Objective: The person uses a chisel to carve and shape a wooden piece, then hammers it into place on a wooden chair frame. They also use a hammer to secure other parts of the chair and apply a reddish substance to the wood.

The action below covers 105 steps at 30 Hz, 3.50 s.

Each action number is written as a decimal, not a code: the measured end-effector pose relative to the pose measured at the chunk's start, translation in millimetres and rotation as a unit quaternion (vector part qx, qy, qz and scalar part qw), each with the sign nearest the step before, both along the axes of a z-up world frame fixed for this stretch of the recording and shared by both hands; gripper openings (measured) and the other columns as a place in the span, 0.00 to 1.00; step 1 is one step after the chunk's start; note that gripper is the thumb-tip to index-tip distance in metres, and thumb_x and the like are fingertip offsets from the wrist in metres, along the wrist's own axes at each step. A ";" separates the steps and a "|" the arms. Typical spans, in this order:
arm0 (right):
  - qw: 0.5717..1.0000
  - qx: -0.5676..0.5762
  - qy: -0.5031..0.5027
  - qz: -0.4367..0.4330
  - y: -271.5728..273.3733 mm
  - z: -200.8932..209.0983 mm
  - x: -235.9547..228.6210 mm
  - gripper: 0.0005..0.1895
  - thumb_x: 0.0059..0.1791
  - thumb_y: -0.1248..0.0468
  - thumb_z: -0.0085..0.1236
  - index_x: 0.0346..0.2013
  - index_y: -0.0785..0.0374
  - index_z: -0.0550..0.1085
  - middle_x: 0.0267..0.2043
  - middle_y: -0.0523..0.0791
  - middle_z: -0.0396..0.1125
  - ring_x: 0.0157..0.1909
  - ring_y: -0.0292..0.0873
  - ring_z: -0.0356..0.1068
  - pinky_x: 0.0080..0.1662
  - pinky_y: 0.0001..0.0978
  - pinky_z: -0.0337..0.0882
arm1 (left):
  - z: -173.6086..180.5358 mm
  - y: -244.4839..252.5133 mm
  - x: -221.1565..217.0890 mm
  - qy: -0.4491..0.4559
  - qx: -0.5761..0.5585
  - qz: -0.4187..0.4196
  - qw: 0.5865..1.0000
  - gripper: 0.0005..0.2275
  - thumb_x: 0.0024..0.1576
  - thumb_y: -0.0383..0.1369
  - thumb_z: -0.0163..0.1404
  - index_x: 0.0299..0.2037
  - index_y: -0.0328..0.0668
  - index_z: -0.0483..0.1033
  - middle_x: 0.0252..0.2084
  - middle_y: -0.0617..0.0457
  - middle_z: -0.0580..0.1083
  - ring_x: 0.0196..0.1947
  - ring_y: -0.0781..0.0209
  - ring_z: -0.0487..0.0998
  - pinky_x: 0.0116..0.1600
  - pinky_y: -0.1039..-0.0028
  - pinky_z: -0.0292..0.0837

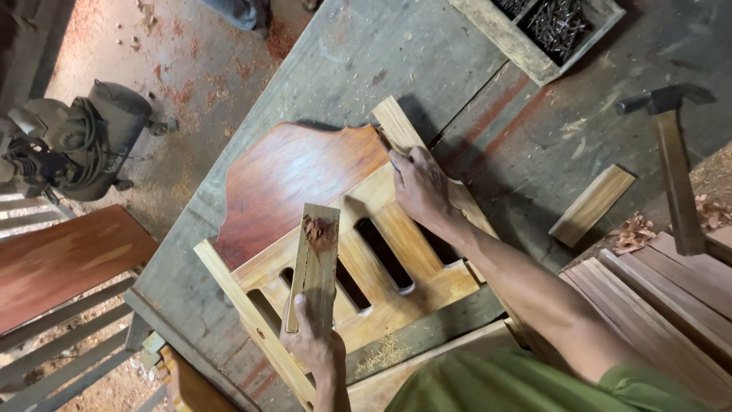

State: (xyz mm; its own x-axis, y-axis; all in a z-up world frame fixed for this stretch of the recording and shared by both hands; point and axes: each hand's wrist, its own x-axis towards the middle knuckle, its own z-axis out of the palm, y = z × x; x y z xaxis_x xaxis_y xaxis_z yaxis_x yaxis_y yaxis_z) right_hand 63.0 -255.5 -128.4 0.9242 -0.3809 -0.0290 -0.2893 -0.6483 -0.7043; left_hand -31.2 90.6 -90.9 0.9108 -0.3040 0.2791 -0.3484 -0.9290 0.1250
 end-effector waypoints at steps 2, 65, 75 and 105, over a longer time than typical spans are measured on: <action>1.000 -0.015 0.005 -0.008 2.7 -9.6 4.1 0.19 0.49 0.70 0.51 0.56 0.64 0.72 0.44 0.55 0.64 0.44 0.59 0.68 0.42 0.49 0.70 | 7.3 -4.6 2.4 0.010 0.013 0.016 1.000 0.40 0.48 0.10 0.53 0.71 0.52 0.57 0.58 0.26 0.69 0.49 0.37 0.72 0.38 0.59 0.70; 0.998 0.025 0.038 -0.040 8.8 -1.8 -3.5 0.20 0.50 0.66 0.55 0.57 0.56 0.73 0.44 0.47 0.65 0.37 0.52 0.67 0.30 0.43 0.68 | 55.8 -16.2 2.0 0.053 -0.002 0.012 0.999 0.29 0.45 0.13 0.50 0.61 0.34 0.65 0.54 0.29 0.73 0.45 0.33 0.76 0.38 0.58 0.74; 0.997 -0.011 0.077 -0.017 -15.3 -21.6 40.7 0.10 0.49 0.63 0.50 0.45 0.57 0.73 0.47 0.54 0.65 0.34 0.71 0.72 0.31 0.67 0.67 | 65.8 -26.8 9.8 0.032 -0.021 -0.002 0.999 0.24 0.45 0.11 0.45 0.54 0.32 0.66 0.45 0.33 0.73 0.40 0.37 0.76 0.34 0.60 0.82; 0.994 0.062 0.079 -0.030 -6.4 -3.5 12.2 0.17 0.50 0.66 0.49 0.54 0.59 0.74 0.50 0.50 0.66 0.37 0.68 0.72 0.36 0.67 0.68 | 31.3 7.6 -15.7 0.061 0.033 0.043 0.997 0.43 0.35 0.07 0.48 0.68 0.45 0.61 0.61 0.32 0.70 0.54 0.34 0.71 0.43 0.57 0.75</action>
